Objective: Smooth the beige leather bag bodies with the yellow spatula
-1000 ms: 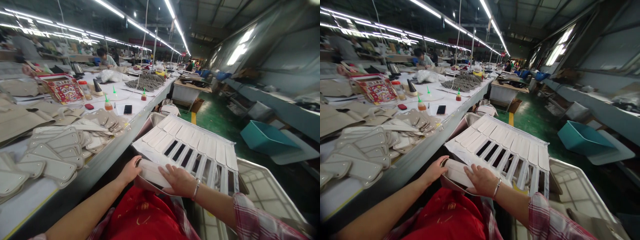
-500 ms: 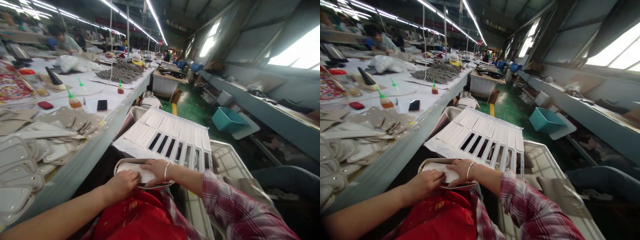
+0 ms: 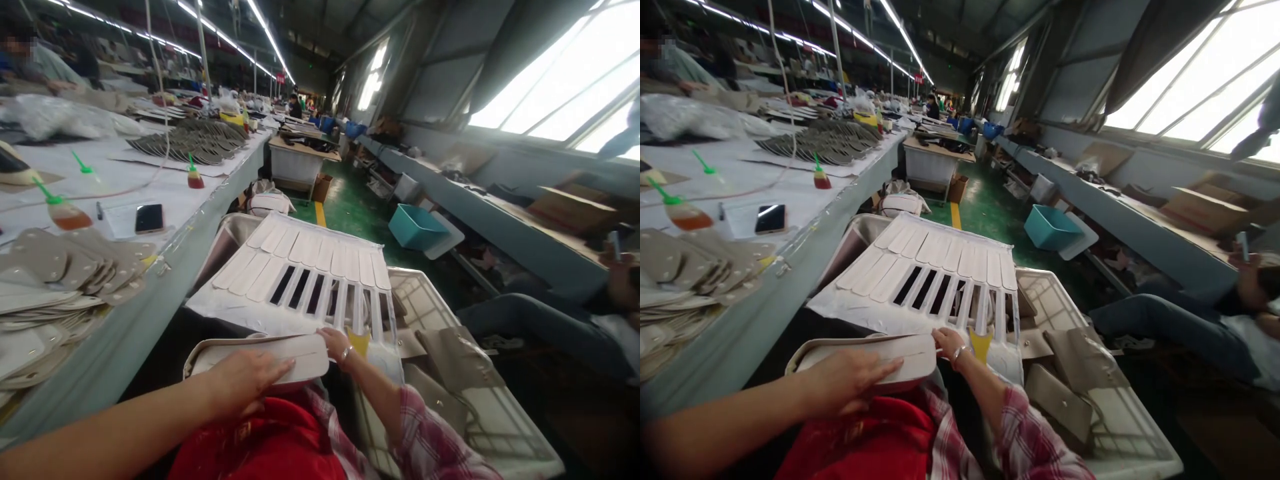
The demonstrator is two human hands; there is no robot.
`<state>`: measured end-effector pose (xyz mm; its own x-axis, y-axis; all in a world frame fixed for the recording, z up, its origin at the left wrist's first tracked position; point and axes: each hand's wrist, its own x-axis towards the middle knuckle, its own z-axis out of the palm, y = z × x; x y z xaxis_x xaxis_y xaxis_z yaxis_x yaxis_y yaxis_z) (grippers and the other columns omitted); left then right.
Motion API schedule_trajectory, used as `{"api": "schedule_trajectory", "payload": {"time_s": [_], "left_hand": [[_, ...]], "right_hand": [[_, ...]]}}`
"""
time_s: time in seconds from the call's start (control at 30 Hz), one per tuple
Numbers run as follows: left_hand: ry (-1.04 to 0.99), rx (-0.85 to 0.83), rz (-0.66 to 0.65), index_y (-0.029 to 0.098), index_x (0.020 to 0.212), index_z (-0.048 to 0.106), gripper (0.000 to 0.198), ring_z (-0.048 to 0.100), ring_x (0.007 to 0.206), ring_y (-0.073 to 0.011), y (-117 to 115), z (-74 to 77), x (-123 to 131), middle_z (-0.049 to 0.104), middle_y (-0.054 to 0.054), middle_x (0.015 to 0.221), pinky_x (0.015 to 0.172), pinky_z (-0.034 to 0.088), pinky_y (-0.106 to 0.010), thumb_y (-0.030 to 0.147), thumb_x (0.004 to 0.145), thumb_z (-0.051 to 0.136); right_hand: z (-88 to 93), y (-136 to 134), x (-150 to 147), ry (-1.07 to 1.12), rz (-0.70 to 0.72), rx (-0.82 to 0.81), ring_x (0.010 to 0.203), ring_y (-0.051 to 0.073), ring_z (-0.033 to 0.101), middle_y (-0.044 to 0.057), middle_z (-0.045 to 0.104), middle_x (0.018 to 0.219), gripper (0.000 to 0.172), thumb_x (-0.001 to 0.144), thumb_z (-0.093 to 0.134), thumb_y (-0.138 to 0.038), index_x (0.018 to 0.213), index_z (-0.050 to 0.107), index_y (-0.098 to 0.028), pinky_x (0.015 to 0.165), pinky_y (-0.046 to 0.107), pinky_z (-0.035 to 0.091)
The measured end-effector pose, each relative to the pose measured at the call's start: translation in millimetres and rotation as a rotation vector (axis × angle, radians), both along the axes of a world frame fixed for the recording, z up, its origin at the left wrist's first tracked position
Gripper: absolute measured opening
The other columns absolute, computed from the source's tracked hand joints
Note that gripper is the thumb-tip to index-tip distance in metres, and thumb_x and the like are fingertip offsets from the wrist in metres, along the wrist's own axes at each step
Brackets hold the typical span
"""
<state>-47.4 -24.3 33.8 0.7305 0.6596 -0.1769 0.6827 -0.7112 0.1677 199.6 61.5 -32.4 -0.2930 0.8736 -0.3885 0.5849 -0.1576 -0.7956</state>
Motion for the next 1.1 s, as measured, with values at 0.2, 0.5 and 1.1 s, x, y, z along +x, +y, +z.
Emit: {"api": "schedule_trajectory", "payload": {"time_s": [0.2, 0.5, 1.1], "left_hand": [[-0.045, 0.035, -0.009, 0.031, 0.139, 0.025, 0.069, 0.057, 0.092, -0.0252, 4, -7.8, -6, 0.048, -0.011, 0.125, 0.077, 0.046, -0.035, 0.038, 0.077, 0.055], [0.0, 0.056, -0.075, 0.027, 0.14, 0.024, 0.063, 0.061, 0.085, -0.0249, 5, -15.1, -6, 0.025, -0.011, 0.146, 0.073, 0.049, -0.039, 0.029, 0.081, 0.047], [0.03, -0.118, -0.006, 0.026, 0.139, 0.026, 0.067, 0.066, 0.08, -0.0259, 12, -18.8, 0, 0.026, -0.01, 0.145, 0.059, 0.053, -0.035, 0.021, 0.076, 0.048]], "right_hand": [[17.3, -19, 13, 0.126, 0.075, -0.019, 0.044, 0.008, 0.047, -0.005, 0.049, 0.061, 0.028, 0.077, 0.049, -0.042, 0.095, 0.051, -0.02, 0.039, 0.02, 0.041], [47.5, -10, 2, -0.205, 0.366, -0.058, 0.048, 0.014, 0.055, -0.001, 0.059, 0.062, 0.045, 0.071, 0.047, -0.018, 0.115, 0.054, -0.023, 0.047, 0.024, 0.043], [32.3, -1, 24, 0.315, 0.178, -0.426, 0.037, 0.012, 0.048, -0.005, 0.051, 0.052, 0.06, 0.072, 0.046, -0.032, 0.13, 0.036, -0.02, 0.039, 0.023, 0.039]]}}
